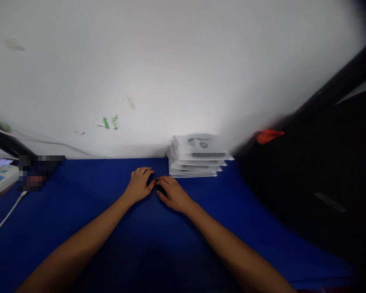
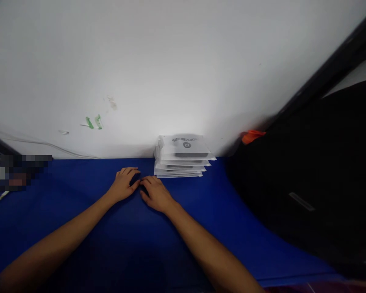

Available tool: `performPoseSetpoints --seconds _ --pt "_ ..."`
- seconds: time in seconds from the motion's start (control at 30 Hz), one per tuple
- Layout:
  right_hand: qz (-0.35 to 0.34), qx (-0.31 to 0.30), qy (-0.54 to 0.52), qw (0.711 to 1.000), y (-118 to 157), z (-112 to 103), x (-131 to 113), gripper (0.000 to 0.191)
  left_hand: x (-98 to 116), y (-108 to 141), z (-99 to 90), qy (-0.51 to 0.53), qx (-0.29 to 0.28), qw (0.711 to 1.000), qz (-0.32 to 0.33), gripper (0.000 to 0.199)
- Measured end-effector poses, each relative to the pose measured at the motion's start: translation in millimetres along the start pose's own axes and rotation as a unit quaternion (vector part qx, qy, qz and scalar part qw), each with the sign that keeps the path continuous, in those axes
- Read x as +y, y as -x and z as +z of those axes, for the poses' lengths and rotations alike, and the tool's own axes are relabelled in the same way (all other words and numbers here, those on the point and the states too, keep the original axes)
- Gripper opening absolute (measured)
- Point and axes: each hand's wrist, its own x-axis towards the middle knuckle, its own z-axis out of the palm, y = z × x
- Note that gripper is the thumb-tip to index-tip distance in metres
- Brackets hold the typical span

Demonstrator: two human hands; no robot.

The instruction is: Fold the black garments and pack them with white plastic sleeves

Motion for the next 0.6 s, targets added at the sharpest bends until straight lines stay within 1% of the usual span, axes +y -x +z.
performPoseSetpoints --seconds 0.23,0.4,0.47,0.53,0.6 --pt "-0.004 0.001 0.006 1.0 -0.2 0.0 0.0 0.024 -2.0 0.1 0.2 0.0 0.005 1.0 0.007 0.03" --pt "-0.003 0.009 0.002 1.0 0.9 0.1 -0.1 0.023 -0.4 0.6 -1.0 0.001 -0.002 1.0 0.005 0.029" --pt "-0.014 0.035 -0.016 0.999 0.9 1.8 -1.5 0.022 0.4 0.4 -1.3 0.001 -0.007 1.0 0.001 0.03" --pt "-0.041 0.089 -0.033 0.995 1.0 1.8 -4.2 0.023 0.7 0.2 -1.2 0.0 -0.011 1.0 -0.001 0.031" --pt "-0.087 0.147 -0.026 0.985 2.3 -4.6 -7.3 0.025 0.7 -0.1 -1.0 0.001 -0.011 1.0 -0.001 0.032"
